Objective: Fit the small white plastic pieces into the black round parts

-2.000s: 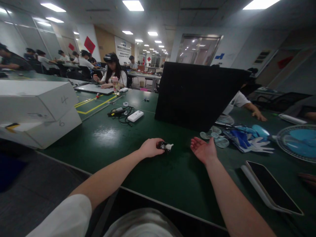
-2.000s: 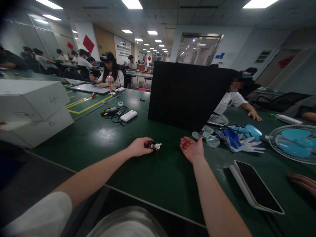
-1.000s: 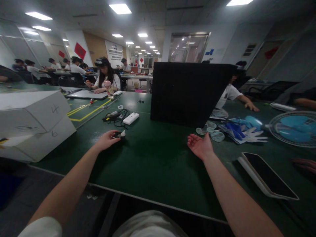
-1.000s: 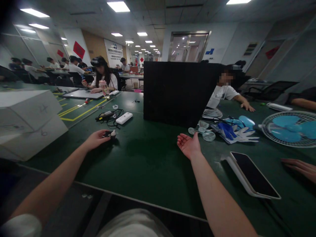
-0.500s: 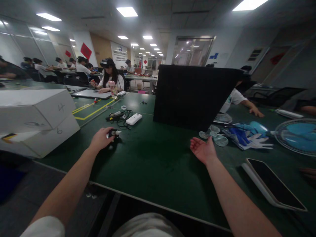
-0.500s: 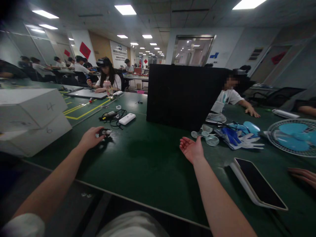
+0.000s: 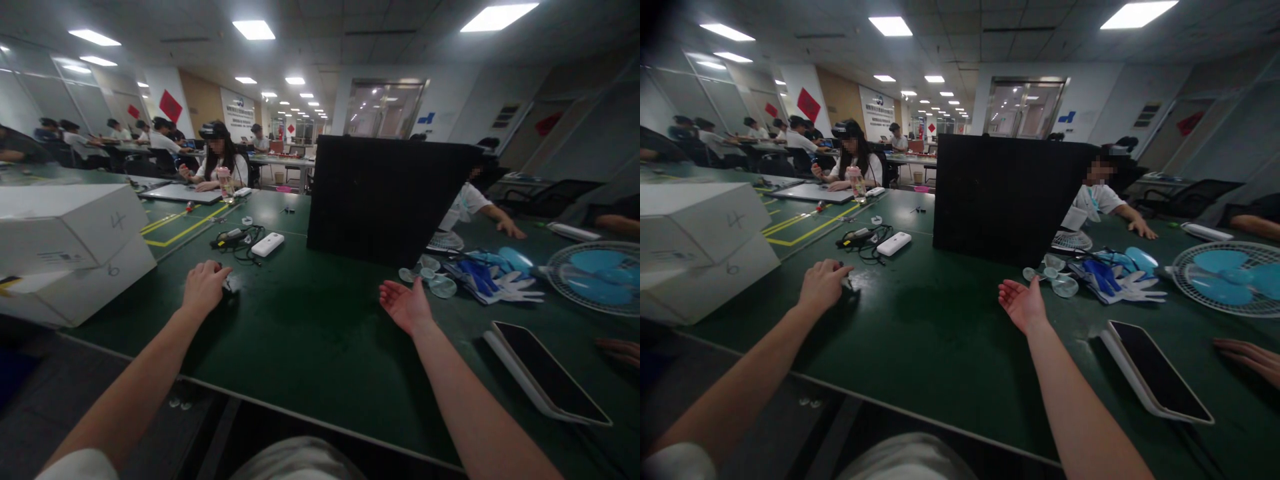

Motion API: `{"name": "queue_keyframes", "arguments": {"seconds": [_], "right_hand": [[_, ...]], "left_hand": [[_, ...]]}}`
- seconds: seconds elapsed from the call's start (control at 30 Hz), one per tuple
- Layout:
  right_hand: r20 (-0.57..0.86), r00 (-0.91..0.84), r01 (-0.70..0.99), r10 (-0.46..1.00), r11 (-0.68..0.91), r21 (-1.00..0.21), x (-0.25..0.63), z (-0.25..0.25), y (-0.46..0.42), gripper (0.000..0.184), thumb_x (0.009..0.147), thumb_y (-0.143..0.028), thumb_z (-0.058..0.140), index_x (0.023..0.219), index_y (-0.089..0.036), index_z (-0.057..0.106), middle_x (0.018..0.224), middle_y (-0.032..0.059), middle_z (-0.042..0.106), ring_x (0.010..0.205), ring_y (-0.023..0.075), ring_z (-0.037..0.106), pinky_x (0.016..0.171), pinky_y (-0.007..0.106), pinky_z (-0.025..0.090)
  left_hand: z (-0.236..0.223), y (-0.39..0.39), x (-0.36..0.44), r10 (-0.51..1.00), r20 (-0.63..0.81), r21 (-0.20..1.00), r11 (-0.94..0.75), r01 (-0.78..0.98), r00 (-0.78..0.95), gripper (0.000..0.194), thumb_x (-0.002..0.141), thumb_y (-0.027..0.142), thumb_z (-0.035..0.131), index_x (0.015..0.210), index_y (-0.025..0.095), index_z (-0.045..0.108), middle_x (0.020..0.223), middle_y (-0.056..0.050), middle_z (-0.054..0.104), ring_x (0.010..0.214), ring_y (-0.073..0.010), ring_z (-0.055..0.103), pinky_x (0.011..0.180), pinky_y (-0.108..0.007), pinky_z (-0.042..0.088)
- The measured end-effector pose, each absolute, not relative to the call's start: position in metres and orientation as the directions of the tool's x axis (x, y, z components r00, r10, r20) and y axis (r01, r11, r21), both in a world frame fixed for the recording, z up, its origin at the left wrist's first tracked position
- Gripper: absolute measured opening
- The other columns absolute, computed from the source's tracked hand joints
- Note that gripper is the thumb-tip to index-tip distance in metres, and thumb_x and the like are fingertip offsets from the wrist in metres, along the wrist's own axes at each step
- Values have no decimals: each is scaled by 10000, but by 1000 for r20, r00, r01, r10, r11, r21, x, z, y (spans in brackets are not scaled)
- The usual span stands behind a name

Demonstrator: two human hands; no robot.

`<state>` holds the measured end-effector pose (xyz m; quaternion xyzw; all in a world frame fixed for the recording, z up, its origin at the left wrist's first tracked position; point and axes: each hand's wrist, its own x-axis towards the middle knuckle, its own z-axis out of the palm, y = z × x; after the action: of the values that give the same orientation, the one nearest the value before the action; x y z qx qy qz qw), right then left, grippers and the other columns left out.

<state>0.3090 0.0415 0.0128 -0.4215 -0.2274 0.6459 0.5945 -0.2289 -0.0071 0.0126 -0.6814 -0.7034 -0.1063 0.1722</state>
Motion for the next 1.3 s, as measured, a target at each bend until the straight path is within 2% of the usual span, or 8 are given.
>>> {"name": "queue_keyframes", "arguments": {"seconds": [0.27,0.5,0.6,0.73,0.87,0.97,1.1,1.3], "right_hand": [[-269,66,-564,961,-187,-804,307,14,41,688,982,-707,209,972,-191,664,798,147,739,661,238,690,593,373,581],[-267,59,-529,962,-197,-826,304,15,40,679,995,-688,227,947,-179,674,779,139,744,650,226,691,586,351,576],[-263,60,-535,963,-191,-823,303,15,39,667,995,-687,242,955,-183,677,779,137,746,654,230,694,584,357,577],[-266,64,-537,962,-192,-821,303,15,39,657,996,-683,249,968,-186,678,791,140,750,656,232,698,588,359,582],[-267,65,-533,962,-193,-824,302,15,40,654,999,-676,255,958,-178,678,786,146,748,652,228,699,581,349,584],[-264,70,-518,962,-191,-834,302,13,42,647,1000,-673,256,953,-184,676,782,140,748,656,227,698,572,348,586],[-256,74,-517,964,-183,-837,301,11,42,622,997,-672,285,967,-188,674,808,145,753,668,230,703,575,351,591],[-274,84,-525,958,-192,-829,301,14,42,621,999,-663,299,964,-171,675,796,154,749,653,229,700,570,346,593]], "left_hand": [[11,-9,-223,923,379,33,62,998,-70,489,849,189,493,1285,288,689,1215,-192,551,1124,-389,486,923,-518,400],[4,-7,-226,921,387,8,42,999,-42,538,765,250,597,1295,292,679,1257,-169,570,1168,-403,493,958,-550,400],[3,-3,-230,898,439,74,-11,997,-23,552,753,334,643,1302,291,672,1344,-134,553,1255,-387,476,1052,-533,382],[2,5,-237,851,516,184,-5,983,-92,528,841,539,598,1274,252,688,1417,-126,512,1324,-343,464,1130,-463,370],[-1,15,-237,907,409,234,7,972,-105,605,838,681,562,1205,232,734,1403,-143,526,1264,-351,535,1075,-456,440],[-4,19,-231,932,352,214,8,977,-84,557,848,656,558,1170,245,751,1397,-134,531,1184,-339,599,1015,-444,489],[-7,21,-224,935,348,180,9,984,-72,447,854,546,587,1148,253,753,1380,-117,542,1137,-316,630,960,-409,520],[-5,24,-189,936,351,217,-68,974,-13,386,854,464,619,1148,247,744,1385,-112,544,1154,-304,624,943,-396,534]]}}
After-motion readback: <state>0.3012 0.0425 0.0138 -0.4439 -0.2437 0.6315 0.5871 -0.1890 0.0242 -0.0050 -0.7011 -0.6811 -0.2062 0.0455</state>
